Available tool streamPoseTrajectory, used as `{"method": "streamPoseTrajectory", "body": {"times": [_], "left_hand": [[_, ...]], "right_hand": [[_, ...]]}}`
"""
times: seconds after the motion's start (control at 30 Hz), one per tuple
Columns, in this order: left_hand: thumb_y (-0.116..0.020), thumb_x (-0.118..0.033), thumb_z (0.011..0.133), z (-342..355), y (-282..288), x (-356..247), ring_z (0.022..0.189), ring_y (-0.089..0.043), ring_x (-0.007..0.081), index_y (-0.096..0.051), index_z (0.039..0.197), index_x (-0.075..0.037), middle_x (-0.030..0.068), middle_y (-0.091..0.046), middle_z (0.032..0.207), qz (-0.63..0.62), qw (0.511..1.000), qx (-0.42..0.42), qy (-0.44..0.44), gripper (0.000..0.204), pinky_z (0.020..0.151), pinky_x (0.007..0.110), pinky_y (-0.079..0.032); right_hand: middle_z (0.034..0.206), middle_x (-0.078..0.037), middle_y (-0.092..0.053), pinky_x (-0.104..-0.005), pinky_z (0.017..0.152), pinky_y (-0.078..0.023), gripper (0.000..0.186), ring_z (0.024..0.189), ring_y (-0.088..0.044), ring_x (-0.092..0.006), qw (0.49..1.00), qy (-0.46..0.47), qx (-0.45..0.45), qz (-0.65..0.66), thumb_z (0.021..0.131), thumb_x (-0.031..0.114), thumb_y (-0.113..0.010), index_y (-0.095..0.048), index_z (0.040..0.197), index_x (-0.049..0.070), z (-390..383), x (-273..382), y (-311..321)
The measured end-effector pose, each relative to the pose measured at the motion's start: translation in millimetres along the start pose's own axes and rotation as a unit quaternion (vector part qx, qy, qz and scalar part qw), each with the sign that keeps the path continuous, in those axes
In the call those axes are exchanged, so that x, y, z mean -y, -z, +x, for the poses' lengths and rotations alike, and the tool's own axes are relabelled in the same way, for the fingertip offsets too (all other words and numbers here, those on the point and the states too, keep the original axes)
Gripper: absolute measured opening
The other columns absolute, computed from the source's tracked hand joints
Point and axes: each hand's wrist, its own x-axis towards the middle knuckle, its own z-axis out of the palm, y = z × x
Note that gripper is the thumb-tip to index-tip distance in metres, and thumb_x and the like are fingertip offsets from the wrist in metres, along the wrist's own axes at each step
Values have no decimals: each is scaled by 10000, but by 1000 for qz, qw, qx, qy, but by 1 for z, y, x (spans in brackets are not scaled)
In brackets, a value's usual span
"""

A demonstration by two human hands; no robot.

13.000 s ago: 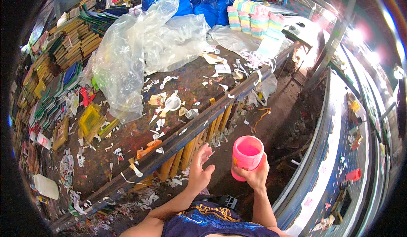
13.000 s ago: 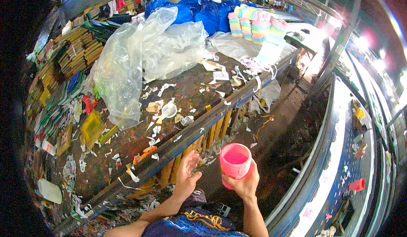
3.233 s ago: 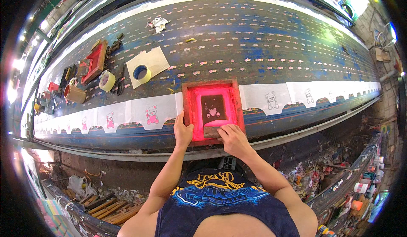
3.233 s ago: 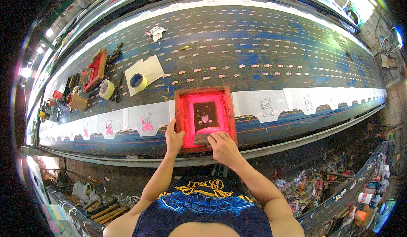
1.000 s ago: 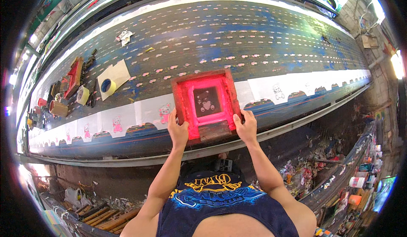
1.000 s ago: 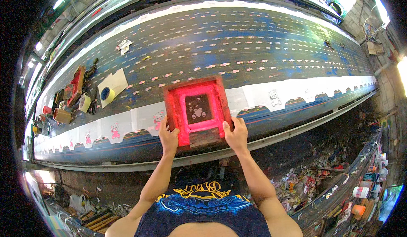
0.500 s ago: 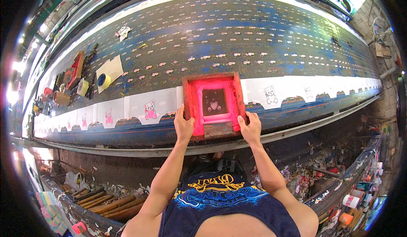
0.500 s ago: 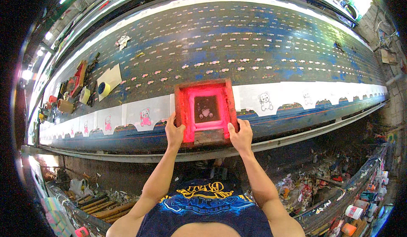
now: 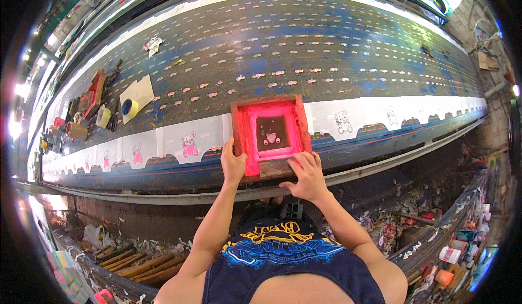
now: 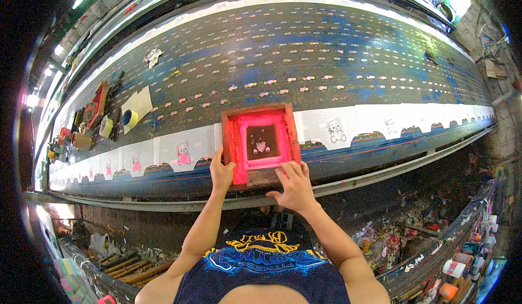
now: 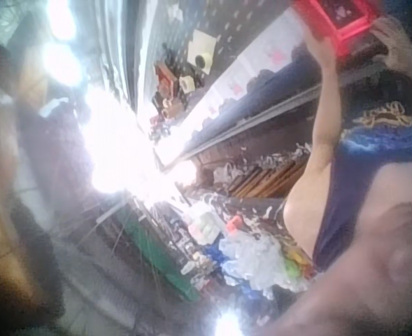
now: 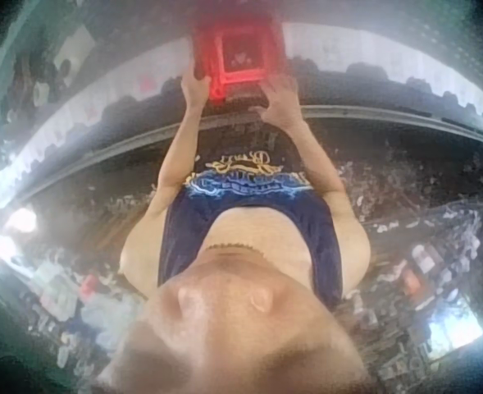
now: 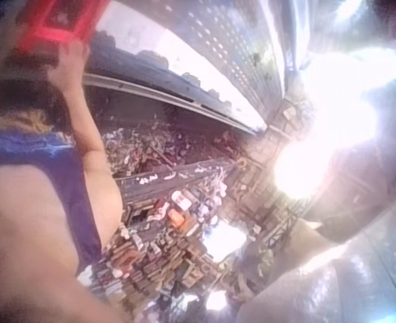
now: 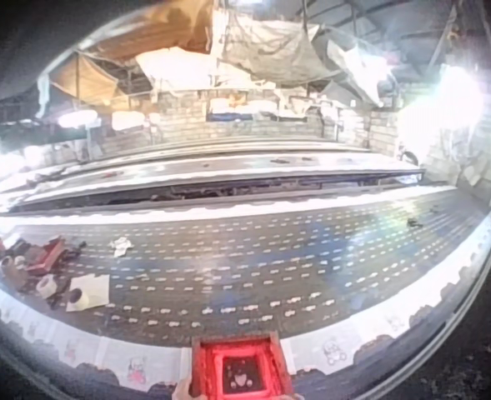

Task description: The person uses a squeegee to apply pink ink through a screen-printing frame onto a long roll of paper with teddy bear motifs. They repeatedly pull the squeegee across the frame, briefly pause to add more ink from a pink cup, and continue printing along the paper roll.

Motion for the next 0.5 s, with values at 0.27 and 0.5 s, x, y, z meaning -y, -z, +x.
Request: {"method": "streamPoseTrajectory", "body": {"times": [0.27, 0.5], "left_hand": [[-703, 18, 755, 2, 0, -4, 1294, -574, 421, -531, 1403, 124, 277, -601, 1360, 14, 1000, 6, -14, 679, 1125, 429, -448], [-718, 12, 764, 1, 0, -6, 1302, -566, 423, -536, 1404, 110, 272, -597, 1366, 12, 1000, 9, 6, 673, 1123, 432, -450]], "right_hand": [[1119, -132, -643, -435, 988, -503, 354, 1091, -613, -327, 993, 87, 77, 10, 751, 90, -735, -678, 1090, 3, 13, -4, -25], [1064, -153, -648, -407, 952, -528, 289, 1045, -623, -333, 994, 77, 73, -29, 783, 25, -607, -630, 1068, -19, 30, -7, -43]]}}
